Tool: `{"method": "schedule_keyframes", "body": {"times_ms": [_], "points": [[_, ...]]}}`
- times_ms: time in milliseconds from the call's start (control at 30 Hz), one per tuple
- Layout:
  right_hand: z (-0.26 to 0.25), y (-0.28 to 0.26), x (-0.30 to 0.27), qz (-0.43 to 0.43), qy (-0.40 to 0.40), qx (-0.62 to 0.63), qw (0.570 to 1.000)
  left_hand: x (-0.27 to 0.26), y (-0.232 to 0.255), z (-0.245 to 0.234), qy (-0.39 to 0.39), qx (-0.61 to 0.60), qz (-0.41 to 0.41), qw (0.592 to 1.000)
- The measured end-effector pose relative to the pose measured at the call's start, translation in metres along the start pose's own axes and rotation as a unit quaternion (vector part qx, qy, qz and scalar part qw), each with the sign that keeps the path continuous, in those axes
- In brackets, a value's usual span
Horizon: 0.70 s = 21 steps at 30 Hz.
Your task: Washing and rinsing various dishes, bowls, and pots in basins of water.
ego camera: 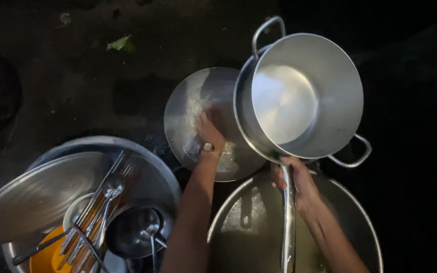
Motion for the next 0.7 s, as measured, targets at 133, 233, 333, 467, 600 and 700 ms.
{"method": "schedule_keyframes", "body": {"times_ms": [133,233,333,467,600,700], "points": [[0.025,-0.03,-0.008,-0.086,-0.078,0.047,0.992,0.005,-0.01,-0.066,0.024,0.007,0.031,0.999],[0.011,-0.025,-0.006,-0.1,-0.094,0.042,0.99,0.007,-0.024,-0.071,0.029,0.011,0.055,0.998],[-0.008,-0.023,-0.015,-0.072,-0.037,0.018,0.997,0.006,-0.036,-0.079,0.035,0.012,0.07,0.997],[-0.018,-0.033,-0.036,-0.091,0.013,0.028,0.995,0.032,-0.041,-0.094,0.058,0.023,0.109,0.992],[-0.05,-0.012,-0.043,-0.047,0.053,0.018,0.997,0.029,-0.034,-0.067,0.067,0.027,0.138,0.988],[-0.048,-0.023,-0.04,-0.096,0.012,0.056,0.994,0.048,-0.007,-0.024,0.083,0.03,0.154,0.984]]}}
Point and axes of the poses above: each hand's wrist, its own x-axis towards the middle knuckle, its own z-axis out of the palm, y = z × x, the point moved 9 cm from there along x, towards the middle knuckle, and after that the axes turned 5 degrees about y, right-handed, at the moved point
